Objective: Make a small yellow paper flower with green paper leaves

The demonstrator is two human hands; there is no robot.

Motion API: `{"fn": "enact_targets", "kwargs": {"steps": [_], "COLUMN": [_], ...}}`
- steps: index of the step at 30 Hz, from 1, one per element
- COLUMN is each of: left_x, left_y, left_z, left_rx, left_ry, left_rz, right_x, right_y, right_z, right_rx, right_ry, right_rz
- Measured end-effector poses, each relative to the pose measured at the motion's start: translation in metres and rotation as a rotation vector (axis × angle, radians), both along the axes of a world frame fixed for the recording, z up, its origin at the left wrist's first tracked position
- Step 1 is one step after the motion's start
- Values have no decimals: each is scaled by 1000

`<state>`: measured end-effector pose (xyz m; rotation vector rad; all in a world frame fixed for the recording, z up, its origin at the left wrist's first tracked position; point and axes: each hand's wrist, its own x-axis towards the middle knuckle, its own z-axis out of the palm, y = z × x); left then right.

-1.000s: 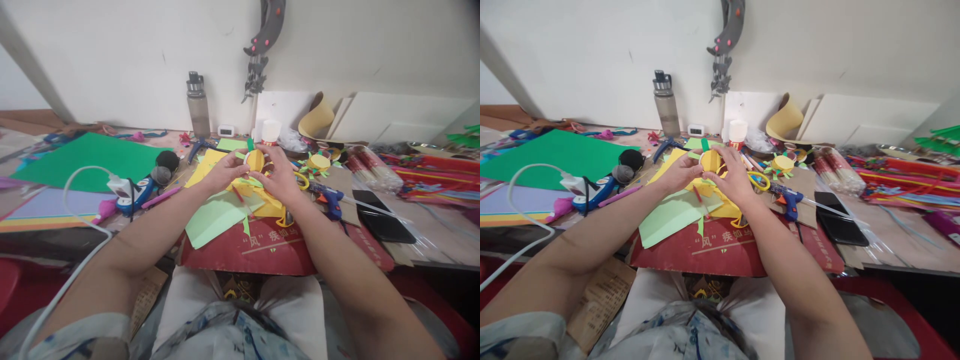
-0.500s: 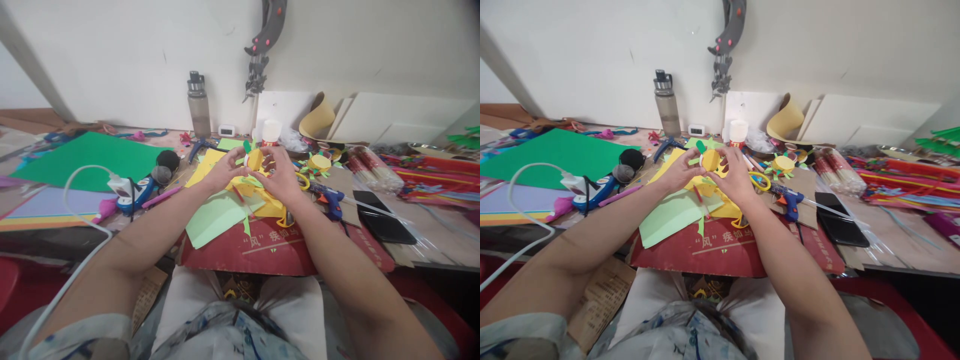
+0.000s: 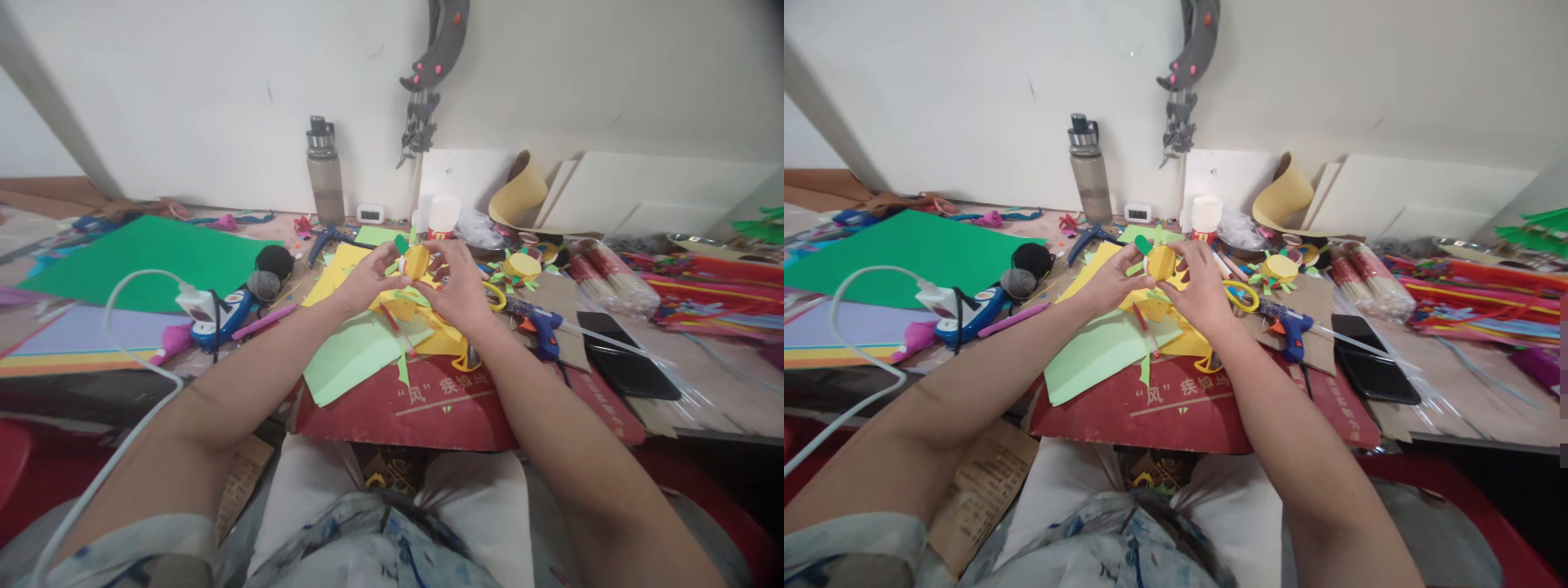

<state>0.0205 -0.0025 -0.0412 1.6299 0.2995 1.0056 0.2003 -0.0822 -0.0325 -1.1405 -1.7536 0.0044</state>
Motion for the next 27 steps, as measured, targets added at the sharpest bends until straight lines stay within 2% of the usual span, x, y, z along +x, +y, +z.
{"fn": "enact_targets", "kwargs": {"steps": [10, 17, 19, 24, 27], "left_x": [0, 3, 3, -2, -4], "left_y": [0, -5, -6, -6, -4], "left_z": [1, 3, 3, 6, 11], "left_rx": [41, -28, -113, -461, -564], "left_ry": [3, -45, -68, -122, -160], "left_rz": [12, 52, 52, -45, -72], "right_x": [0, -2, -3, -1, 0], "right_y": [1, -1, -1, 3, 5], "right_z": [-2, 0, 0, -5, -7], "right_rx": [-1, -31, -37, -40, -51], "right_ry": [-9, 16, 45, 166, 186], "right_rz": [5, 7, 17, 25, 17]}}
